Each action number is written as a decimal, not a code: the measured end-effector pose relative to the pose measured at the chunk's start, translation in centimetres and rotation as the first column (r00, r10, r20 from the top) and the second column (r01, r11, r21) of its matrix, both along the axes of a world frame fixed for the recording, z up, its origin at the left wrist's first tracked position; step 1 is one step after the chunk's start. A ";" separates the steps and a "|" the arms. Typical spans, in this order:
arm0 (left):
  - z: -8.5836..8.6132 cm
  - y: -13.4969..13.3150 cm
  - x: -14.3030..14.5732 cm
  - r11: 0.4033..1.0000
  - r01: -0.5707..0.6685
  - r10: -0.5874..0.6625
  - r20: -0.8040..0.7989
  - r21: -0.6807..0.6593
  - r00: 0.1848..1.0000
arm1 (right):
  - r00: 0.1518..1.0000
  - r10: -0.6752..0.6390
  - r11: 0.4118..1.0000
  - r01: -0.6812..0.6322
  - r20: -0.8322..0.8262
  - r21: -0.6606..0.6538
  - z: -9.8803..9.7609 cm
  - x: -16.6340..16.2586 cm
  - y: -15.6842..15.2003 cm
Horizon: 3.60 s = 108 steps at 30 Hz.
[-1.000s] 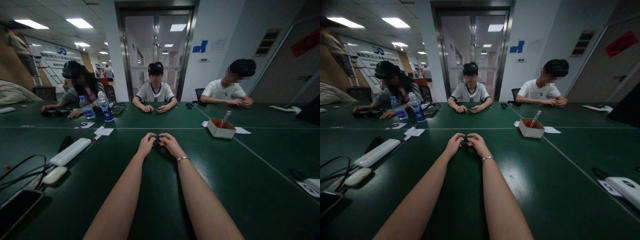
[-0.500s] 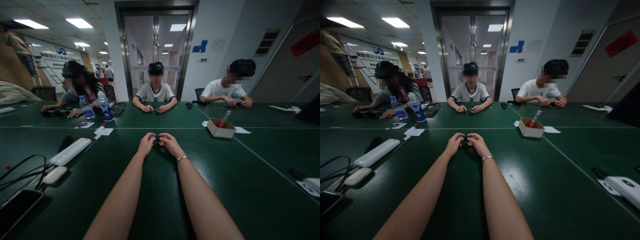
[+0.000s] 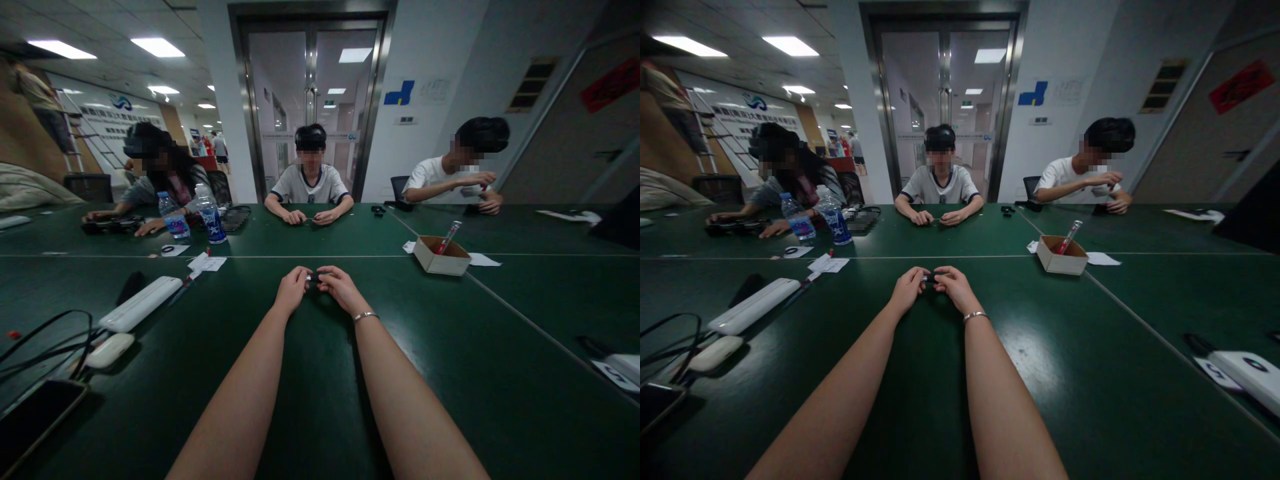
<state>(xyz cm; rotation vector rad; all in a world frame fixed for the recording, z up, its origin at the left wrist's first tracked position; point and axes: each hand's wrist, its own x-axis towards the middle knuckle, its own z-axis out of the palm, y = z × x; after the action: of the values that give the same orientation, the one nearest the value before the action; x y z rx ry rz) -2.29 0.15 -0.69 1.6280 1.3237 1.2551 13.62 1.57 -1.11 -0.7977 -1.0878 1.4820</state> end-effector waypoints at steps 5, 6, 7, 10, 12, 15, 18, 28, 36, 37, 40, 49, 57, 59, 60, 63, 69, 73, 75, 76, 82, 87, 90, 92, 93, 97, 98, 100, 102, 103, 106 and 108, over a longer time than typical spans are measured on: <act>0.1 0.0 0.1 1.000 0.013 -0.012 0.024 -0.022 1.000 | 1.000 0.002 1.000 -0.002 0.003 0.003 0.0 0.1 0.1; 0.2 0.0 0.1 1.000 0.013 -0.013 0.027 -0.022 1.000 | 1.000 0.005 1.000 -0.005 0.005 0.004 0.0 0.1 0.1; 0.2 -0.1 0.1 1.000 0.013 -0.013 0.028 -0.021 1.000 | 1.000 0.008 1.000 -0.008 0.006 0.004 0.0 0.1 0.1; 0.3 -0.1 0.1 1.000 0.004 -0.003 0.025 -0.019 1.000 | 1.000 0.009 1.000 -0.009 0.003 0.003 0.0 0.1 0.0; 0.2 -0.1 0.1 1.000 0.003 -0.003 0.019 -0.024 1.000 | 1.000 0.008 1.000 -0.008 0.000 0.001 0.0 0.1 0.0; 0.2 -0.1 0.1 0.999 0.022 -0.021 0.025 -0.036 0.999 | 1.000 0.010 1.000 -0.010 -0.002 -0.003 0.0 0.1 0.0; 0.2 -0.1 0.0 0.999 0.043 -0.042 0.035 -0.020 0.999 | 1.000 0.012 1.000 -0.012 -0.008 -0.004 0.0 0.1 0.0; 0.1 0.0 0.1 0.999 0.038 -0.037 0.022 -0.019 0.999 | 1.000 0.009 1.000 -0.009 -0.010 -0.002 0.0 0.0 0.0; -0.2 0.3 0.1 0.999 0.034 -0.034 0.057 0.002 0.998 | 1.000 0.014 1.000 -0.014 -0.004 -0.003 -0.2 0.1 0.2; -0.2 0.2 0.1 0.999 0.036 -0.036 0.055 -0.004 0.998 | 1.000 0.013 1.000 -0.013 -0.004 -0.003 -0.2 0.1 0.2; -0.2 0.2 0.0 0.999 0.036 -0.035 0.050 -0.023 0.998 | 1.000 0.015 1.000 -0.015 -0.011 -0.003 -0.1 0.1 0.1; -0.3 0.4 -0.2 1.000 0.021 -0.020 0.055 -0.005 0.998 | 1.000 0.012 1.000 -0.012 -0.011 -0.003 -0.1 0.1 0.1; -0.5 0.5 -0.2 1.000 0.024 -0.024 0.045 0.003 0.999 | 1.000 0.016 1.000 -0.016 -0.015 -0.002 -0.1 0.2 0.0; -0.6 0.6 -0.2 1.000 0.017 -0.018 0.047 0.011 0.999 | 1.000 0.012 1.000 -0.012 -0.015 -0.004 -0.1 0.2 0.0; -0.7 0.6 -0.2 1.000 0.013 -0.014 0.048 0.015 0.999 | 1.000 0.011 1.000 -0.011 -0.017 -0.006 -0.1 0.2 0.0; -0.7 0.6 -0.1 1.000 0.007 -0.008 0.055 0.015 0.998 | 1.000 0.010 1.000 -0.011 -0.021 -0.009 0.0 0.1 0.0; -0.4 0.4 -0.1 1.000 0.018 -0.018 0.062 -0.009 0.998 | 1.000 0.011 1.000 -0.011 -0.017 -0.002 0.0 0.1 0.0; -0.1 0.2 -0.1 1.000 0.013 -0.013 0.049 -0.016 0.999 | 1.000 0.009 1.000 -0.009 -0.009 -0.001 -0.1 0.1 0.0; 0.1 0.0 -0.1 1.000 0.008 -0.007 0.041 -0.020 0.999 | 1.000 0.008 1.000 -0.008 -0.005 -0.002 -0.1 0.1 0.0; 0.2 0.0 -0.1 1.000 0.004 -0.004 0.036 -0.021 0.999 | 1.000 0.008 1.000 -0.008 -0.004 -0.002 -0.1 0.1 0.0; 0.3 -0.1 0.0 1.000 0.008 -0.007 0.016 -0.026 1.000 | 1.000 0.011 1.000 -0.011 -0.002 0.003 0.0 0.1 0.0; -0.1 0.1 -0.1 1.000 -0.006 0.006 0.025 0.005 1.000 | 1.000 0.012 1.000 -0.012 -0.004 0.005 0.0 0.1 0.0; -0.1 0.2 -0.2 1.000 -0.017 0.017 0.026 0.013 1.000 | 1.000 0.019 1.000 -0.018 -0.011 0.007 -0.1 0.1 0.0; 0.0 0.1 -0.2 1.000 -0.019 0.019 0.029 0.003 0.999 | 1.000 0.022 1.000 -0.022 -0.015 0.004 -0.1 0.1 0.0; 0.0 0.1 -0.2 1.000 -0.020 0.020 0.026 -0.002 0.999 | 1.000 0.021 1.000 -0.021 -0.018 0.002 0.0 0.1 0.0; 0.1 0.0 -0.2 1.000 -0.015 0.015 0.003 -0.003 1.000 | 1.000 0.022 1.000 -0.022 -0.021 0.000 0.0 0.1 -0.1; 0.2 0.0 -0.2 1.000 -0.014 0.014 0.001 0.001 1.000 | 1.000 0.021 1.000 -0.021 -0.020 0.001 0.1 0.1 -0.1; 0.2 0.0 -0.2 1.000 -0.012 0.012 0.000 0.007 1.000 | 1.000 0.018 1.000 -0.018 -0.016 0.002 0.1 0.0 -0.1; 0.2 0.0 -0.2 1.000 -0.013 0.013 -0.001 0.004 1.000 | 1.000 0.012 1.000 -0.012 -0.015 0.000 0.1 0.0 -0.1; 0.2 0.0 -0.2 1.000 -0.013 0.013 -0.004 0.001 1.000 | 1.000 0.009 1.000 -0.009 -0.015 -0.002 0.1 0.0 -0.1; 0.1 0.0 -0.2 1.000 -0.014 0.014 -0.018 0.002 1.000 | 1.000 0.008 1.000 -0.008 -0.017 -0.004 0.1 0.0 -0.1; 0.1 0.0 -0.2 1.000 -0.013 0.013 -0.027 0.003 1.000 | 1.000 0.011 1.000 -0.011 -0.016 -0.002 0.1 0.0 -0.1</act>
<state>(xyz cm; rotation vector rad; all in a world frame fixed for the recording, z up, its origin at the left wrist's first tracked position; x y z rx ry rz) -2.46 0.11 -0.55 1.6460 1.3513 1.2470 13.59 1.48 -1.00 -0.7812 -1.0804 1.4961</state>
